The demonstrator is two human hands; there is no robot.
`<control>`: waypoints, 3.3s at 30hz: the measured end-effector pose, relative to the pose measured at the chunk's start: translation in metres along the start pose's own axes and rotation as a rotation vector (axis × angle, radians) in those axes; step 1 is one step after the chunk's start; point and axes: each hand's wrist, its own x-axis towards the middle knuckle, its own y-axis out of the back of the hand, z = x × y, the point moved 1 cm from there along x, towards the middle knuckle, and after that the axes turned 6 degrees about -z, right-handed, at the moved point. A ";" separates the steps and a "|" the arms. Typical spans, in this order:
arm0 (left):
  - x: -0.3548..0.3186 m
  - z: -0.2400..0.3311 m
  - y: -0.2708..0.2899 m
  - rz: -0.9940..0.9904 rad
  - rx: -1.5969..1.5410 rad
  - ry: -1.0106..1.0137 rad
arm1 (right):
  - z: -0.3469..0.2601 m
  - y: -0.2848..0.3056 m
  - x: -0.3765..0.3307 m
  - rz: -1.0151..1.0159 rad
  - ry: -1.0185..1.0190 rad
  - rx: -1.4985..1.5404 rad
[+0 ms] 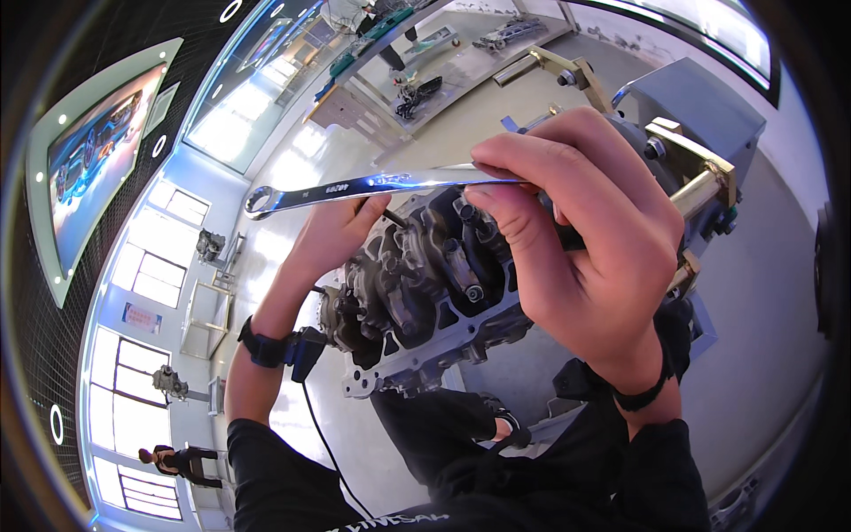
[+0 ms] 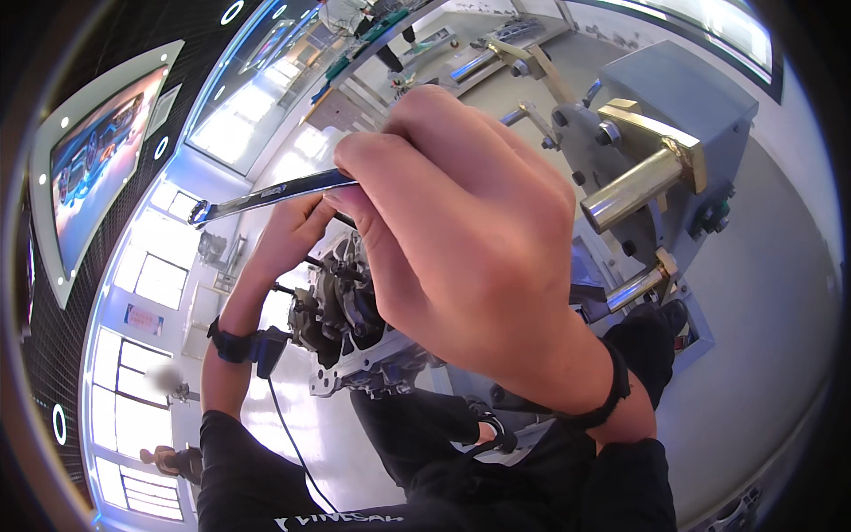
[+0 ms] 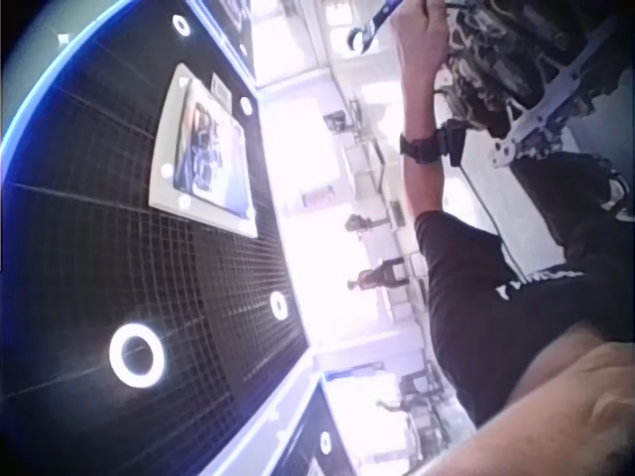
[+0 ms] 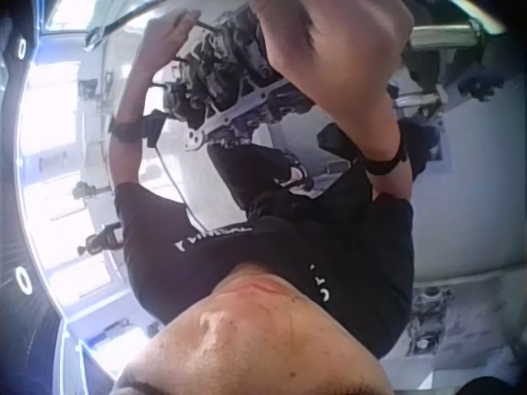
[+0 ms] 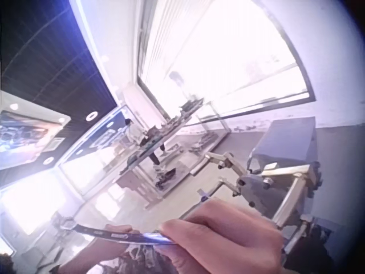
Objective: The person works on an engine block by placing and fitting components into the cylinder bores by hand and using a wrench.
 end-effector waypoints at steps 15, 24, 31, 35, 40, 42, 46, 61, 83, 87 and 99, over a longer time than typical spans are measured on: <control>0.002 -0.014 0.004 0.080 0.064 0.022 | 0.003 0.001 0.002 0.015 0.000 0.042; -0.003 -0.009 0.003 0.028 -0.028 0.020 | 0.004 -0.005 0.001 0.001 -0.012 0.060; 0.000 -0.014 -0.003 -0.047 0.037 -0.002 | 0.002 -0.014 -0.002 -0.010 -0.009 0.090; 0.008 -0.008 -0.013 -0.102 0.092 0.067 | 0.008 -0.010 -0.006 -0.017 -0.027 0.089; -0.002 0.003 -0.005 -0.121 0.155 -0.035 | 0.003 -0.011 -0.001 -0.016 -0.014 0.105; 0.001 -0.007 -0.009 -0.085 0.085 -0.054 | 0.004 -0.011 -0.001 -0.015 -0.018 0.093; -0.004 0.011 -0.008 -0.126 0.116 -0.036 | 0.004 -0.009 -0.001 -0.023 -0.013 0.100; 0.008 0.050 -0.015 0.066 -0.056 -0.526 | 0.007 -0.002 -0.014 -0.396 -0.179 -0.426; -0.006 0.055 -0.035 0.047 0.148 -0.438 | -0.014 -0.008 -0.024 -0.537 -0.095 -0.326; -0.009 0.054 -0.033 0.061 0.146 -0.434 | -0.020 -0.005 -0.015 -0.499 -0.101 -0.276; -0.009 0.046 -0.037 0.012 0.136 -0.421 | -0.020 -0.006 -0.010 -0.535 -0.212 0.006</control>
